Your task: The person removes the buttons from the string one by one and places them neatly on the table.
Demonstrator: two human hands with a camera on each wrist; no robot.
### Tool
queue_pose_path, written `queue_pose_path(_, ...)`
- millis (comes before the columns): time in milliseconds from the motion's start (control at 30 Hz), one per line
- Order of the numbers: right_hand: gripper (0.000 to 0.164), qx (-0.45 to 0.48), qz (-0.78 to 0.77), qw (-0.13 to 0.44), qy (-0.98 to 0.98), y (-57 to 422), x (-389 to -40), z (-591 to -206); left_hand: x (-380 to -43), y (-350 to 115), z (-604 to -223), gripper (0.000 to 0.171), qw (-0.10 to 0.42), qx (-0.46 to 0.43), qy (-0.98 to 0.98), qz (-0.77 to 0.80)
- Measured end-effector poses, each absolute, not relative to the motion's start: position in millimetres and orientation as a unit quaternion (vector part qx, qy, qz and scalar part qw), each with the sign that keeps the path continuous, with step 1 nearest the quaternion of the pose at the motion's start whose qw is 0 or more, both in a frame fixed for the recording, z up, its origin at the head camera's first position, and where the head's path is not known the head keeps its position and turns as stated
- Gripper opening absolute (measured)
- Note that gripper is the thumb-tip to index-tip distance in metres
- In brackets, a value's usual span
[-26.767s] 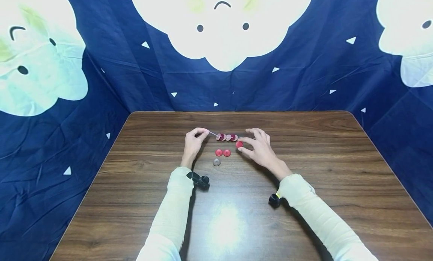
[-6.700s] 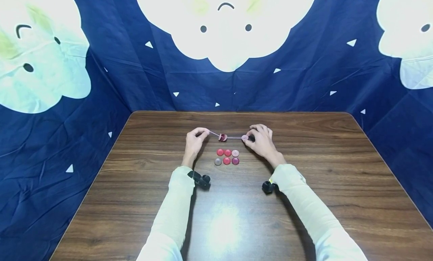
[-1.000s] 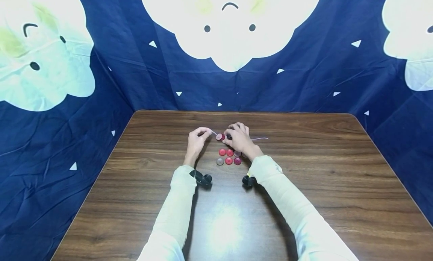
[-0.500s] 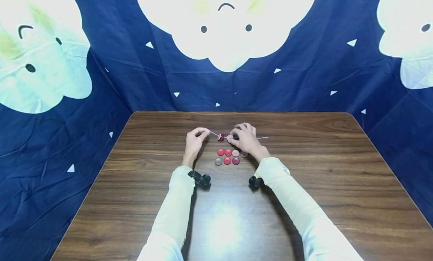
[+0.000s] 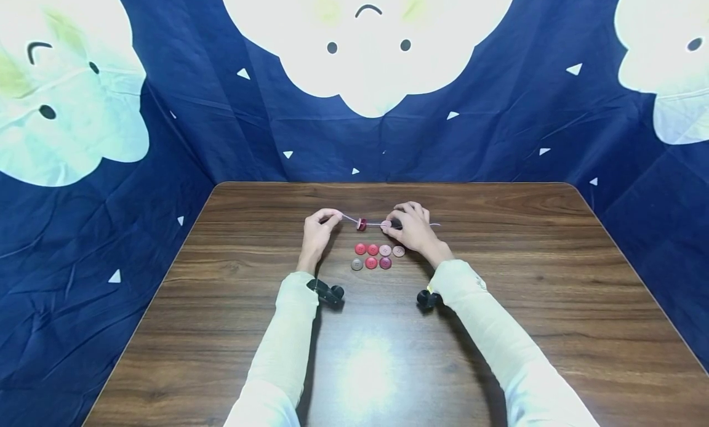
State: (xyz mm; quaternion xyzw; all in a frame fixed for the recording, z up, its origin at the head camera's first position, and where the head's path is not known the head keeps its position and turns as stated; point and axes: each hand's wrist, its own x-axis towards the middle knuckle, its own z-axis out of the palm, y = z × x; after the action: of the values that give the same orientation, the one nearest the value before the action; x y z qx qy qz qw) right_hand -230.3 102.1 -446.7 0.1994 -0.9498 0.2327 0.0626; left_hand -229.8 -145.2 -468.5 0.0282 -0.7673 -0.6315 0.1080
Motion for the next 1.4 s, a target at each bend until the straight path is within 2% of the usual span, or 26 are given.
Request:
queue_pose_path(233,0.026,0.188,0.236,0.063,-0.951,112,-229,-448,-230,-146,-466,0.018,0.095,0.026,-0.765,-0.636)
queue_pose_path(467,0.028,0.184,0.240,0.067,-0.951,121,-230,-451,-219,-142,-446,0.017,0.095,0.022,-0.769,-0.632)
queue_pose_path(767,0.029,0.176,0.253,0.070,-0.949,132,-228,-450,-231,-146,-467,0.017,0.108,0.025,-0.757,-0.643)
queue_pose_path(1200,0.029,0.166,0.251,0.078,-0.950,149,-224,-456,-230,-145,-469,0.018,0.110,0.025,-0.760,-0.640)
queue_pose_path(1400,0.028,0.162,0.254,0.084,-0.950,156,-223,-455,-214,-142,-441,0.016,0.098,0.022,-0.766,-0.635)
